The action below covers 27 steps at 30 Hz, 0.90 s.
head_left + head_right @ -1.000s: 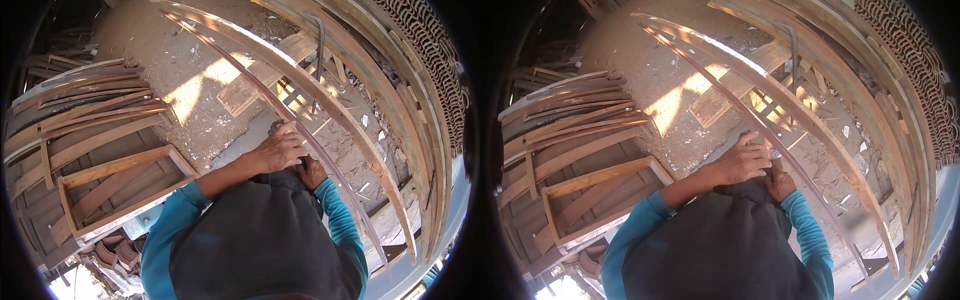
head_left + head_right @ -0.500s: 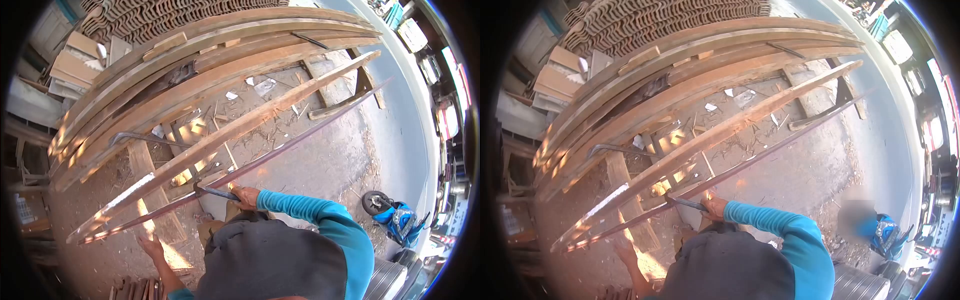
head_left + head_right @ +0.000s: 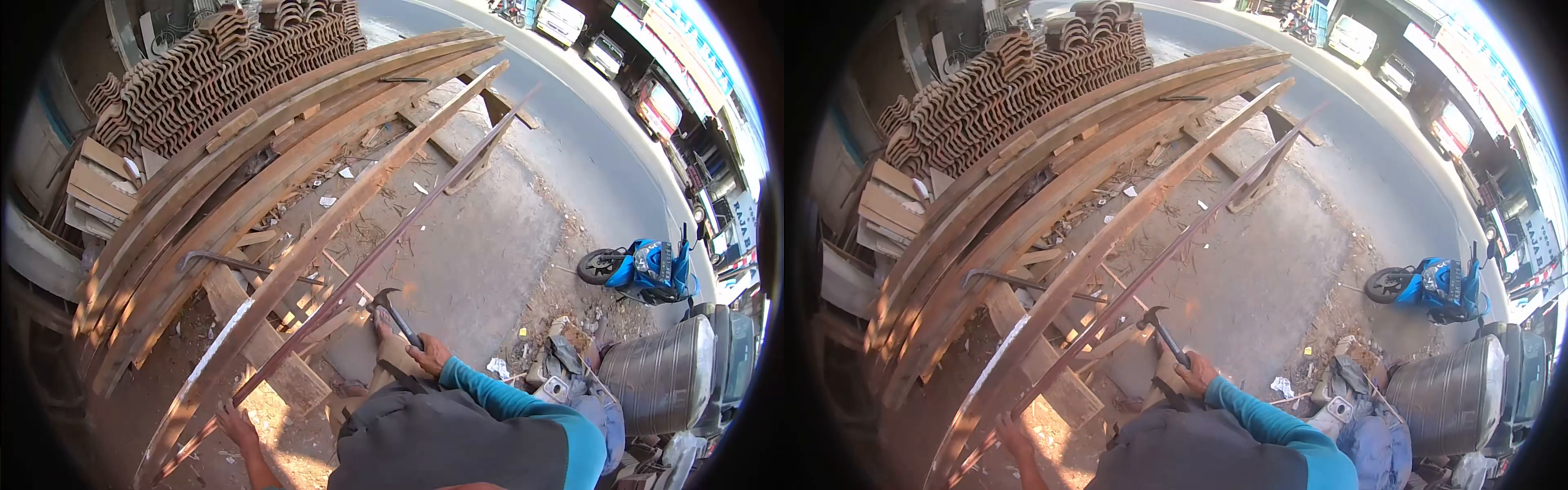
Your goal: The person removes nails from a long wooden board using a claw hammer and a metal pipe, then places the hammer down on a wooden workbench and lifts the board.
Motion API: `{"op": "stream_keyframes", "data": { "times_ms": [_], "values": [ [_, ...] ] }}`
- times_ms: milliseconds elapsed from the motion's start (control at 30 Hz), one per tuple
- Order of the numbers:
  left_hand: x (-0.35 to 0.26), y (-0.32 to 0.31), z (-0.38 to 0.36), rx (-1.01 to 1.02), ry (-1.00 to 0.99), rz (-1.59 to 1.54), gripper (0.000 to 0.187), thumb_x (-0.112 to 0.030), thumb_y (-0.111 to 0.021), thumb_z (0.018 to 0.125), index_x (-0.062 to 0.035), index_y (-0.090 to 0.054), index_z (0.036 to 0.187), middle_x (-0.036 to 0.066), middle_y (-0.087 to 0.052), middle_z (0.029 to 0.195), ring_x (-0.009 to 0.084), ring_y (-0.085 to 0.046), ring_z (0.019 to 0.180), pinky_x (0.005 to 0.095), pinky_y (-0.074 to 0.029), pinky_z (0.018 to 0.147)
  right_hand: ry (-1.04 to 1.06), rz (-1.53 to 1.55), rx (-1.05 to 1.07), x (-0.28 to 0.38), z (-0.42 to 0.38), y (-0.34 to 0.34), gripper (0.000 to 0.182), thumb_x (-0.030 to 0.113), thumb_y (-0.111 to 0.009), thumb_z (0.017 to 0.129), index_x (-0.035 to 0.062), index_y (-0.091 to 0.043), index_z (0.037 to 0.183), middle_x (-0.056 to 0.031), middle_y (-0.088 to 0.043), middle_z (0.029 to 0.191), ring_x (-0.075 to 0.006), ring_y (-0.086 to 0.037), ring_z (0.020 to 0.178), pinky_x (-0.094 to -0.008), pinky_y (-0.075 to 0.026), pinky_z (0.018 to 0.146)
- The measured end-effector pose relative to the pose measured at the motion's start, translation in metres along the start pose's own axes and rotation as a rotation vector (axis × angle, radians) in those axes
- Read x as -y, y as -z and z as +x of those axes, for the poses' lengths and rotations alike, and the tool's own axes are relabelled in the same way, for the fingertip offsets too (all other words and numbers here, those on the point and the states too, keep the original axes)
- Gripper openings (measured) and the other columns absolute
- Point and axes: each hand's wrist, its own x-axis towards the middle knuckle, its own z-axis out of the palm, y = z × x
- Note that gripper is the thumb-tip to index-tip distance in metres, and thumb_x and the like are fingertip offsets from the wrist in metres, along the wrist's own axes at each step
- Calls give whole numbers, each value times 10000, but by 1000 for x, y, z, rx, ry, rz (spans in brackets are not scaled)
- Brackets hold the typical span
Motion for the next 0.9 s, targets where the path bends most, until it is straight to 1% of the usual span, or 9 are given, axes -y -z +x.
{"op": "stream_keyframes", "data": {
  "times_ms": [67, 133, 333, 500, 600, 633, 767, 833, 900],
  "values": [
    [9, -5, -2, -30, -49, -8, 550, -65, -776, 767, -93, -553, 1269, 170, -521, 1329, 384, -466, 1276, 543, -330, 1079, -55, 56, -8, -15, -28, -17, 522, 454, -580, 911, -37, -603, 1088, -301, -656, 997, -426, -655, 980, -497, -495, 854],
    [26, -16, 3, -53, -101, -2, 499, -63, -773, 767, -89, -575, 1224, 174, -546, 1294, 387, -479, 1254, 551, -345, 1060, 44, 3, -55, -28, -53, -31, 485, 456, -595, 903, -25, -612, 958, -241, -659, 850, -395, -651, 827, -488, -491, 765],
    [31, 6, 6, 203, -138, -170, 433, -106, -802, 751, -60, -618, 1141, 202, -623, 1155, 388, -526, 1192, 522, -386, 1002, 97, -9, 126, -46, -93, -48, 526, 469, -573, 921, -31, -595, 1085, -277, -665, 983, -417, -655, 950, -480, -497, 837],
    [9, 21, -39, 508, -150, -239, 387, -114, -783, 787, 22, -616, 1108, 227, -677, 972, 383, -663, 923, 455, -502, 820, 70, 19, 170, -73, -127, -65, 503, 442, -569, 916, -9, -588, 1138, -261, -671, 1042, -413, -653, 1008, -471, -498, 888],
    [8, 22, -50, 449, -142, -404, 323, -145, -762, 819, 4, -647, 1082, 223, -695, 943, 398, -674, 893, 445, -509, 801, -3, 79, 155, -90, -152, -71, 505, 441, -562, 920, -11, -587, 1145, -266, -669, 1057, -417, -649, 1022, -475, -498, 896],
    [-5, 41, -50, 512, -159, -413, 385, -154, -738, 840, 37, -603, 1146, 223, -687, 989, 345, -679, 925, 421, -509, 822, 1, 93, 151, -88, -162, -67, 515, 442, -557, 922, -18, -587, 1150, -273, -666, 1066, -419, -649, 1026, -481, -498, 897],
    [-20, 48, -40, 535, -181, -550, 287, -185, -697, 867, 15, -656, 1068, 231, -689, 984, 381, -669, 955, 437, -507, 836, -41, 48, 55, -123, -174, -94, 558, 471, -547, 933, -40, -586, 1153, -293, -659, 1052, -431, -649, 1016, -479, -500, 887],
    [-30, 43, -27, 410, -403, -557, 280, -168, -662, 882, 24, -663, 1086, 233, -661, 1037, 391, -645, 1008, 445, -499, 872, -61, 74, 13, -123, -176, -101, 544, 468, -567, 922, -41, -596, 1114, -293, -654, 1014, -433, -645, 974, -485, -495, 861],
    [-57, 51, -19, 400, -425, -477, 285, -148, -648, 880, 23, -672, 1106, 245, -607, 1146, 405, -610, 1068, 455, -486, 909, -79, 77, -62, -109, -180, -108, 504, 453, -596, 905, -34, -610, 1036, -282, -653, 938, -430, -643, 900, -489, -489, 811]
  ]
}}
